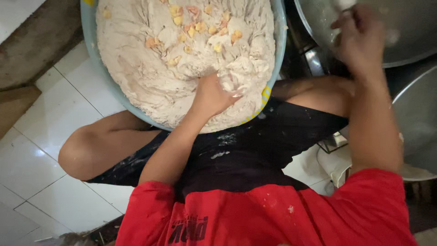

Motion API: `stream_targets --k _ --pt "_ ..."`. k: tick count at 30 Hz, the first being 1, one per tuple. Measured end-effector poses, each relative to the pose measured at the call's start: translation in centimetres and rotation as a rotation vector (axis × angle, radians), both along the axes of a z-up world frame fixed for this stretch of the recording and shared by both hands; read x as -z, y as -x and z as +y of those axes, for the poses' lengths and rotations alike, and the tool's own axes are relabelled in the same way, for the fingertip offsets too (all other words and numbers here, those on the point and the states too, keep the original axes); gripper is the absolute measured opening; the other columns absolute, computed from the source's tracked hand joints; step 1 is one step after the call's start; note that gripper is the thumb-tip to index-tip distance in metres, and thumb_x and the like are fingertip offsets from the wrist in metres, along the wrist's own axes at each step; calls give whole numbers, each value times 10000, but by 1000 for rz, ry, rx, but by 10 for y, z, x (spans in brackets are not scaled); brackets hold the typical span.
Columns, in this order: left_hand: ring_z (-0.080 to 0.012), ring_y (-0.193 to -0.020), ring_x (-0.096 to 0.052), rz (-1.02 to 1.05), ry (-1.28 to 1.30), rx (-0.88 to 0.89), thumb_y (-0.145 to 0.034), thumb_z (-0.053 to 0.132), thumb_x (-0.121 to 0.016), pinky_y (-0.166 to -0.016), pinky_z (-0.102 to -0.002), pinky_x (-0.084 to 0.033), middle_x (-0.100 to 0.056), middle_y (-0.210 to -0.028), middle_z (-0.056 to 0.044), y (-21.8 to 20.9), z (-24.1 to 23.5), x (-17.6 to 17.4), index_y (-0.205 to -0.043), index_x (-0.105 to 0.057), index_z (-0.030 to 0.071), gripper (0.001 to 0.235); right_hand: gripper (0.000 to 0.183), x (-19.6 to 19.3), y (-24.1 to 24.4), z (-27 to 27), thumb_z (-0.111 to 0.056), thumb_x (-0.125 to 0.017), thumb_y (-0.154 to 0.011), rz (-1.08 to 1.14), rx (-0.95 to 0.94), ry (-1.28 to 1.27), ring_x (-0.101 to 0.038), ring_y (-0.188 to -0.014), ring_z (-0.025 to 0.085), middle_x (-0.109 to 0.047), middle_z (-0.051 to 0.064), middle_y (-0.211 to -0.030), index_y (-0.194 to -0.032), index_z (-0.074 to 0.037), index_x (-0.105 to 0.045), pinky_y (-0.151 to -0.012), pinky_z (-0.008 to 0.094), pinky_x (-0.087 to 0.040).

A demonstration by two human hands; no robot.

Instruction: The person scoops dough from a large basin using a small metal cup, shapes it into a ball, and drops it into a pot of boiling water. This process is repeated continuously throughout the clip.

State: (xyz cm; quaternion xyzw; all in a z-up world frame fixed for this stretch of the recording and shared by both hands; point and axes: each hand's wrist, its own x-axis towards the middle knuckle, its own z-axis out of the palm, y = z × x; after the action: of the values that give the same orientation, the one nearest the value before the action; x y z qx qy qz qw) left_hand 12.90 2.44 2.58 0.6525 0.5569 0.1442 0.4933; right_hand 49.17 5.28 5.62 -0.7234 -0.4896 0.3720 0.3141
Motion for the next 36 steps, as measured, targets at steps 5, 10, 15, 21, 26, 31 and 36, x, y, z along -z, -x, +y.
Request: stream_targets --k 5,10,15,21,26,31,36 --pt "-443 -998 -686 -99 -298 -8 -904 200 -802 -863 -482 -548 -746 -1024 -184 -22 -2 13 -1042 -741 76 196 233 28 -53 7 -83 -618 -1056 -744 -331 -398 -760 -936 208 -756 163 -1036 -1240 43 -685 -834 325 -606" --pt "-358 -928 -728 -264 -253 -219 -800 186 -857 -833 -419 -578 -742 -989 -163 -31 1 10 -1061 -690 35 345 141 -6 -12 -26 -27 -597 -1200 -151 -71 -126 -684 -855 123 -708 94 -970 -1250 39 -710 -753 264 -552" --pt "-330 -921 -737 -365 -360 -240 -767 197 -886 -811 -408 -577 -733 -1001 -150 -41 5 -2 -1124 -637 24 469 510 -51 78 -45 -87 -622 -1062 231 -247 163 -663 -852 109 -685 104 -1186 -1554 -61 -492 -679 269 -565" --pt "-361 -876 -758 -213 -307 -160 -769 263 -897 -761 -417 -606 -744 -932 -139 -47 7 -8 -1047 -692 81 390 527 -79 132 -44 -39 -605 -1017 20 -584 -124 -626 -1269 293 -611 220 -1426 -1522 -33 -456 -1039 381 -503" --pt "-389 -852 -739 84 -221 -69 -715 295 -880 -764 -471 -572 -753 -873 -157 -37 3 -2 -942 -751 102 324 596 -63 138 -47 -128 -603 -1045 384 -367 392 -601 -925 369 -661 234 -1221 -1628 -143 -476 -838 411 -493" --pt "-418 -833 -704 134 -292 -13 -657 384 -916 -730 -453 -575 -718 -974 -232 5 -14 -1 -1049 -744 64 535 439 -51 128 -40 -137 -665 -1051 -238 -665 -162 -675 -1102 328 -693 175 -1206 -1479 -66 -601 -949 419 -553" --pt "-353 -839 -718 -192 -260 219 -815 386 -834 -786 -450 -588 -744 -935 -142 33 -8 7 -1041 -729 99 380 260 -40 61 -10 -111 -549 -1075 -31 -206 -138 -670 -1071 302 -693 216 -1189 -1298 8 -610 -903 359 -525"
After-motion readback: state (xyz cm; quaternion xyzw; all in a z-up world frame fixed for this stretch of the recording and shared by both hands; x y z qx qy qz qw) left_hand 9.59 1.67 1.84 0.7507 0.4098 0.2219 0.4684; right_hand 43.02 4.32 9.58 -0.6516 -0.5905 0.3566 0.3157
